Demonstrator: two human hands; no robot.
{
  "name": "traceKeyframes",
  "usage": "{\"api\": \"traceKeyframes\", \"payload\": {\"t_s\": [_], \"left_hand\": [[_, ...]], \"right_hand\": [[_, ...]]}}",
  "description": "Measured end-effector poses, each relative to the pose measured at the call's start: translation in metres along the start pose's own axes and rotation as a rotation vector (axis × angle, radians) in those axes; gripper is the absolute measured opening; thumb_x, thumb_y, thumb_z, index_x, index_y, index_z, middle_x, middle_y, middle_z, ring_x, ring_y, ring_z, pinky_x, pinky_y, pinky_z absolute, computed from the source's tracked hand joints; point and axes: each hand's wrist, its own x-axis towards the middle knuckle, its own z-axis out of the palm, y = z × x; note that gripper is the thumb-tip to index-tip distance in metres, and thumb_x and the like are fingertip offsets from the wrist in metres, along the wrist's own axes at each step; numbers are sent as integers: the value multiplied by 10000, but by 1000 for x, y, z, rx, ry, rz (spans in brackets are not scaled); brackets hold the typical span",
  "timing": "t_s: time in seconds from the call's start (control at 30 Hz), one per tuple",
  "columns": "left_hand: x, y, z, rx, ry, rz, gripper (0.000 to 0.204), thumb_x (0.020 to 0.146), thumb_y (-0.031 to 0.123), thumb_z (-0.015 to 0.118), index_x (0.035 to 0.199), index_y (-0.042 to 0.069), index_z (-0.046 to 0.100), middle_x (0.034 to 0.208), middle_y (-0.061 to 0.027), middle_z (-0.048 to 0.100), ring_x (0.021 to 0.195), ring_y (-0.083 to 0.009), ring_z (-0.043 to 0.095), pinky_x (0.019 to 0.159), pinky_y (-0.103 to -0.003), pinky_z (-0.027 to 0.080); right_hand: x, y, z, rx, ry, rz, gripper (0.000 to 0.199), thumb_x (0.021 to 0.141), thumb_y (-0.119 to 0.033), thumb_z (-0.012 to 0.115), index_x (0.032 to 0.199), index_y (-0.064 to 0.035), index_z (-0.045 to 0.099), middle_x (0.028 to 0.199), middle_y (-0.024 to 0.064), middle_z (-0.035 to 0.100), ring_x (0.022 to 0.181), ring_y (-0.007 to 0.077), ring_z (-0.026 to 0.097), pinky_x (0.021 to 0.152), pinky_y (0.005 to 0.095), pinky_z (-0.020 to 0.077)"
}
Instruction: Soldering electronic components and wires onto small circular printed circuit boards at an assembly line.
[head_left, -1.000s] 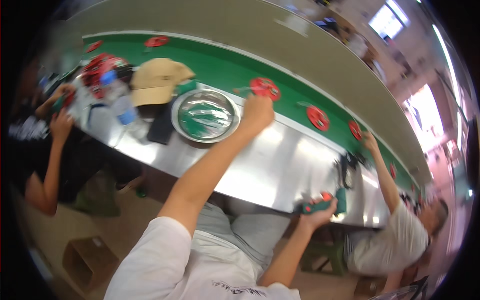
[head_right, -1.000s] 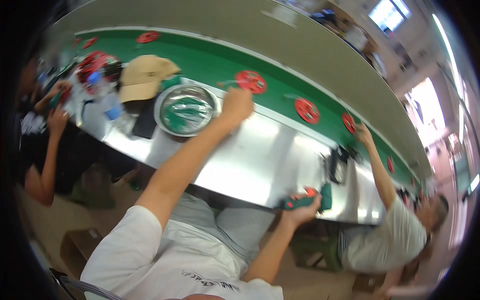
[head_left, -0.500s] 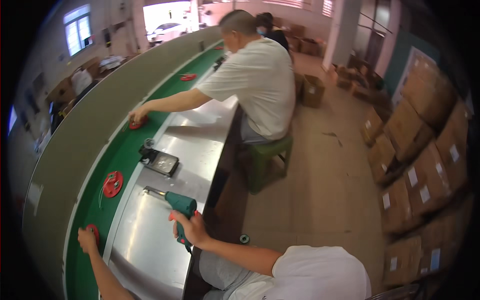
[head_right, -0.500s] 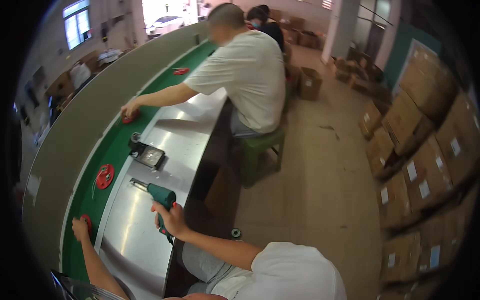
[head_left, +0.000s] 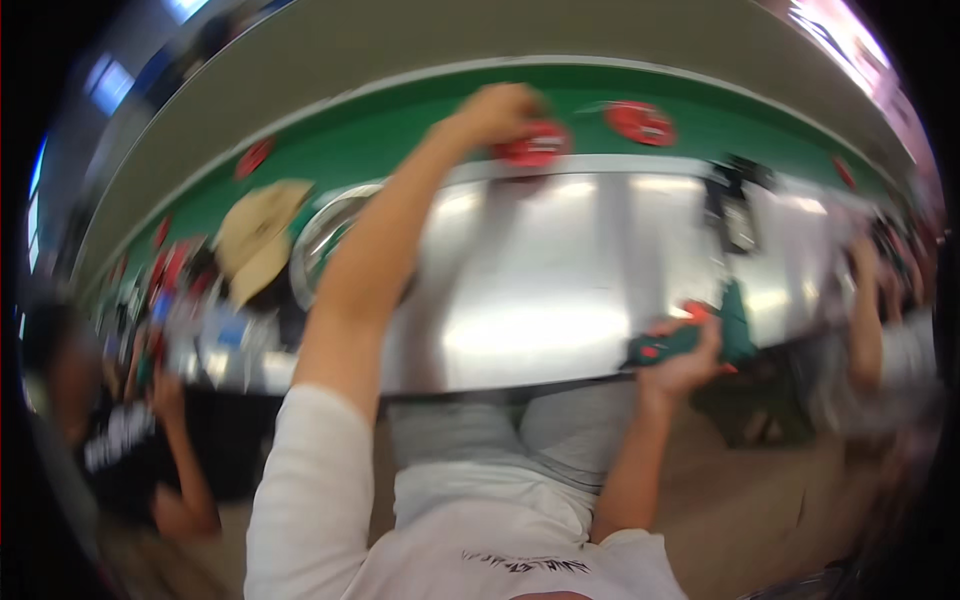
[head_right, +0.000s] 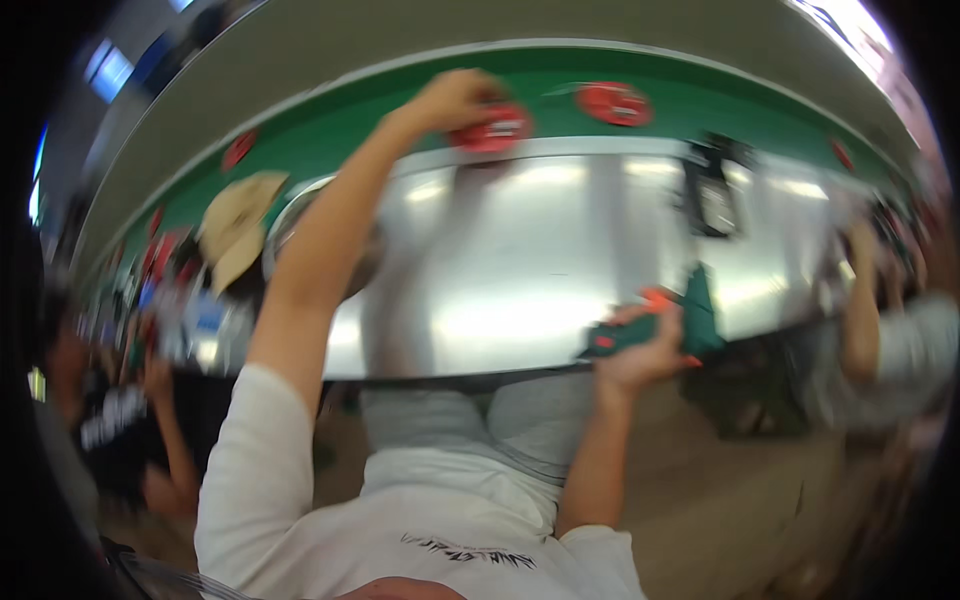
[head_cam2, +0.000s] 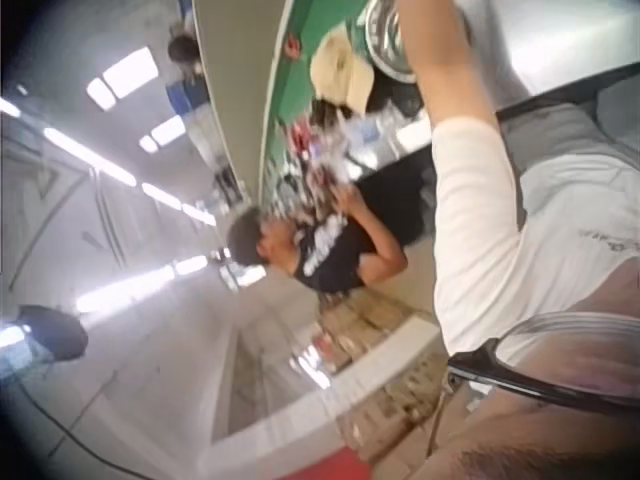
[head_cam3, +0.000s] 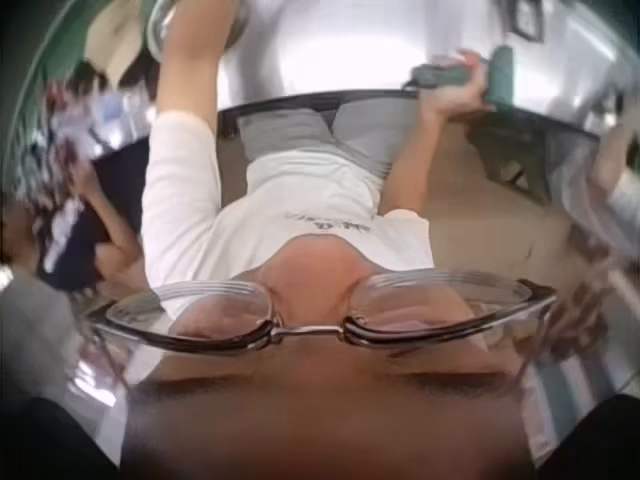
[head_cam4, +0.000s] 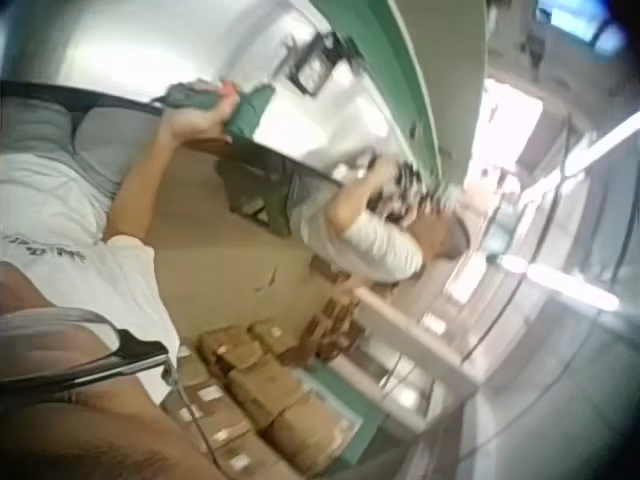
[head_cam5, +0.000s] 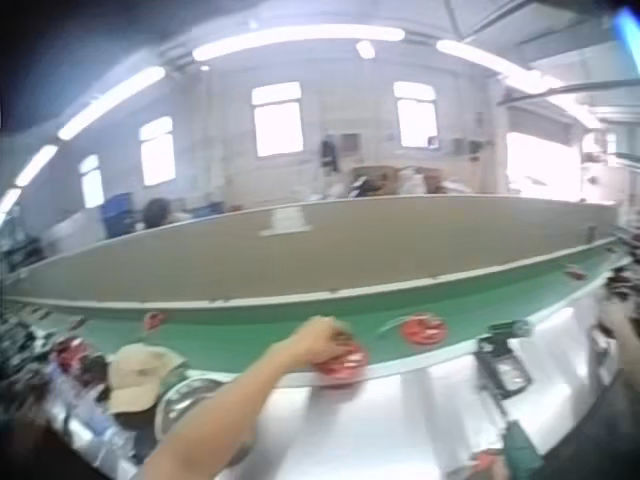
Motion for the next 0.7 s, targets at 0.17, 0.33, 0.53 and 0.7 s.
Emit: {"api": "traceKeyframes", "payload": {"t_s": [0.17, 0.33, 0.53, 0.7], "left_hand": [[-90, 79, 8, 15, -298, 298, 569, 728, 6, 793, 1278, 129, 709, 1450, -148, 607, 1162, -389, 691, 875, -476, 610], [-211, 108, 38, 91, -74, 426, 425, 725, 79, 784, 1127, 74, 647, 1217, -145, 676, 1209, -360, 637, 1017, -457, 523], [-256, 99, 10, -121, -104, 256, 381, 688, -55, 738, 1040, 90, 715, 1482, -98, 622, 1426, -356, 532, 1144, -442, 472], [-276, 74, -58, -174, 329, 311, 259, 733, -60, 687, 940, 85, 745, 1333, -105, 714, 1330, -355, 594, 1067, -430, 514]], "right_hand": [[1, 20, 11, 19, -91, 46, 428, 1085, -397, 477, 1116, 7, 615, 710, 78, 595, 582, 167, 551, 576, 329, 491], [-5, 6, 10, -25, -128, 57, 420, 1083, -387, 475, 1121, 6, 618, 747, 89, 610, 585, 160, 555, 582, 329, 495], [-12, 2, 18, -65, -129, 13, 423, 1076, -390, 484, 1117, 7, 625, 674, 76, 593, 583, 177, 574, 588, 336, 496], [-9, 4, 17, -94, -113, 1, 438, 1063, -415, 506, 1101, 1, 637, 645, 62, 588, 580, 187, 573, 582, 335, 476]]}}
